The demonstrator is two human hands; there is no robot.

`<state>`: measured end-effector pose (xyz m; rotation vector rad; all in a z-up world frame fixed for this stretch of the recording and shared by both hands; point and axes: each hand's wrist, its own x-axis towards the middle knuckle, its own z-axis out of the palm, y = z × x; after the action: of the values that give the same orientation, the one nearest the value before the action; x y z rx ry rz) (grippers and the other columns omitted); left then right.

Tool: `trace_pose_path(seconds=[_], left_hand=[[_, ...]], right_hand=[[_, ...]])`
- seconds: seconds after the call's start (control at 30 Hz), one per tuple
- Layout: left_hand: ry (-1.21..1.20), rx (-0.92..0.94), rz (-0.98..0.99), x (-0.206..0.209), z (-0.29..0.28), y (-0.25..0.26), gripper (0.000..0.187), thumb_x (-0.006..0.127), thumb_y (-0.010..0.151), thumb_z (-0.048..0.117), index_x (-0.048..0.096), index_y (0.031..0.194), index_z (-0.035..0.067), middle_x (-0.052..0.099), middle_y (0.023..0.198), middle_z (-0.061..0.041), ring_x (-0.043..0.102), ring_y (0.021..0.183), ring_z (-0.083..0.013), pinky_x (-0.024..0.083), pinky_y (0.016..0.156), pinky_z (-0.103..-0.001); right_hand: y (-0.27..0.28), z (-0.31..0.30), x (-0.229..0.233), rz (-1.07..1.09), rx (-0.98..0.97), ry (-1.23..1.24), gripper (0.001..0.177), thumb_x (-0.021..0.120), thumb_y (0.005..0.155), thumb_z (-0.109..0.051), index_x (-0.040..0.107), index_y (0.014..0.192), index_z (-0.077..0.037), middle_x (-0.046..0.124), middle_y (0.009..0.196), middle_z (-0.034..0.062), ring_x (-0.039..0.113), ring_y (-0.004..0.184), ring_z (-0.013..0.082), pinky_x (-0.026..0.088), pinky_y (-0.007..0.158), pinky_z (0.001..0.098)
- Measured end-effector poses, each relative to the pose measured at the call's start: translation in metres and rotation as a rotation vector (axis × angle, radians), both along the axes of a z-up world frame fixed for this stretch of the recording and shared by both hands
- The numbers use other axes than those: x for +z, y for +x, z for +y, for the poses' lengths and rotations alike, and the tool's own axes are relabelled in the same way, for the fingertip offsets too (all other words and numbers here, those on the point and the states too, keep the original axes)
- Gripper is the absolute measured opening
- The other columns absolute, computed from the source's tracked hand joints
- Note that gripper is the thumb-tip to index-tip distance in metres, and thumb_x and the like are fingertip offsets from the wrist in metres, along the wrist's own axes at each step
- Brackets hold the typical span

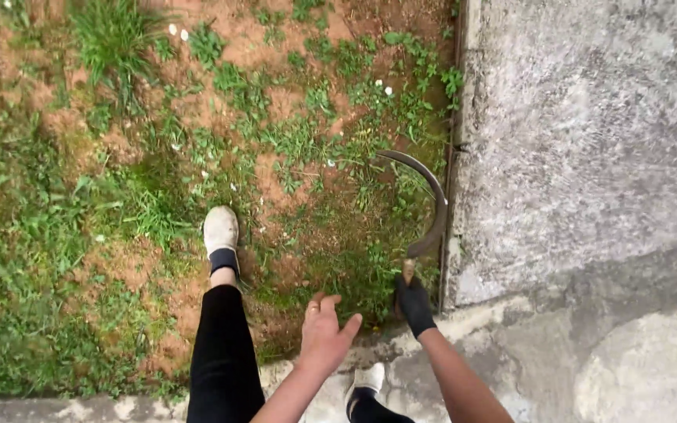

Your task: Using a sickle to cut grass and weeds along a concrete edge and pulling some out by hand

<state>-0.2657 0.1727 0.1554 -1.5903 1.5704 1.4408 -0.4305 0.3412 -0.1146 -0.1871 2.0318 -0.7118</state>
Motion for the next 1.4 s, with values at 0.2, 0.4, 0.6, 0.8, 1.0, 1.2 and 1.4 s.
trace_pose_path(seconds=[0.2, 0.4, 0.6, 0.8, 1.0, 1.2, 1.4], left_hand=[[-0.279, -0.094, 0.07, -0.157, -0.015, 0.041, 0.055, 0.067, 0.095, 0.043, 0.054, 0.135, 0.007, 0.055, 0.13, -0.018, 0.051, 0.124, -0.04, 0.048, 0.096, -0.051], [-0.033, -0.719, -0.064, -0.204, -0.047, 0.086, 0.037, 0.05, 0.104, 0.043, 0.057, 0.123, 0.012, 0.066, 0.11, -0.016, 0.063, 0.102, -0.0359, 0.051, 0.084, -0.053], [-0.4, -0.656, -0.036, -0.203, -0.095, 0.103, 0.045, 0.08, 0.087, 0.049, 0.063, 0.104, 0.011, 0.07, 0.087, -0.011, 0.07, 0.079, -0.0368, 0.055, 0.073, -0.051], [-0.616, -0.289, 0.01, -0.16, -0.183, 0.108, 0.024, 0.059, 0.096, 0.025, 0.059, 0.111, 0.007, 0.066, 0.095, -0.017, 0.066, 0.08, -0.0376, 0.05, 0.071, -0.051], [-0.768, -0.082, 0.021, -0.138, -0.232, 0.121, 0.025, 0.058, 0.094, 0.023, 0.063, 0.113, 0.008, 0.065, 0.111, -0.015, 0.064, 0.089, -0.0346, 0.05, 0.073, -0.046], [-0.849, 0.043, 0.089, -0.111, -0.28, 0.141, 0.026, 0.06, 0.094, 0.016, 0.062, 0.117, 0.005, 0.063, 0.128, -0.02, 0.063, 0.111, -0.0358, 0.051, 0.081, -0.048], [-0.943, 0.126, 0.037, -0.088, -0.339, 0.163, 0.033, 0.056, 0.094, 0.013, 0.062, 0.125, 0.004, 0.053, 0.136, -0.03, 0.059, 0.115, -0.0434, 0.048, 0.089, -0.051]], right_hand=[[-0.035, -0.076, -0.076, 0.119, 0.073, 0.297, 0.057, 0.048, 0.099, -0.063, 0.062, 0.097, -0.008, 0.071, 0.07, 0.0153, 0.072, 0.078, 0.0399, 0.053, 0.077, 0.0523], [-0.08, -0.17, -0.106, 0.154, -0.005, 0.222, 0.054, 0.056, 0.103, -0.049, 0.08, 0.085, -0.004, 0.074, 0.068, 0.017, 0.076, 0.067, 0.0337, 0.059, 0.066, 0.0489], [-0.098, -0.27, -0.252, 0.381, -0.374, 0.087, 0.046, 0.054, 0.101, -0.056, 0.07, 0.101, -0.014, 0.076, 0.095, 0.0092, 0.069, 0.08, 0.0303, 0.047, 0.069, 0.0465], [0.193, -0.386, -0.382, 0.385, 0.596, 0.241, 0.069, 0.034, 0.102, -0.025, 0.016, 0.161, 0.004, 0.026, 0.162, 0.0335, 0.03, 0.148, 0.049, 0.026, 0.12, 0.0577], [0.295, -0.415, -0.262, 0.229, 1.052, -0.126, 0.046, 0.05, 0.098, -0.05, 0.061, 0.112, -0.007, 0.074, 0.088, 0.0225, 0.071, 0.08, 0.0486, 0.054, 0.068, 0.0589], [0.109, -0.519, -0.233, 0.256, -0.052, -0.164, 0.029, 0.075, 0.092, -0.042, 0.07, 0.106, -0.017, 0.075, 0.078, 0.0016, 0.065, 0.054, 0.0108, 0.055, 0.043, 0.0278], [-0.036, -0.545, -0.383, 0.459, -0.569, -0.534, 0.038, 0.066, 0.094, -0.036, 0.063, 0.12, -0.008, 0.074, 0.1, 0.0111, 0.07, 0.085, 0.0212, 0.061, 0.075, 0.0377]])
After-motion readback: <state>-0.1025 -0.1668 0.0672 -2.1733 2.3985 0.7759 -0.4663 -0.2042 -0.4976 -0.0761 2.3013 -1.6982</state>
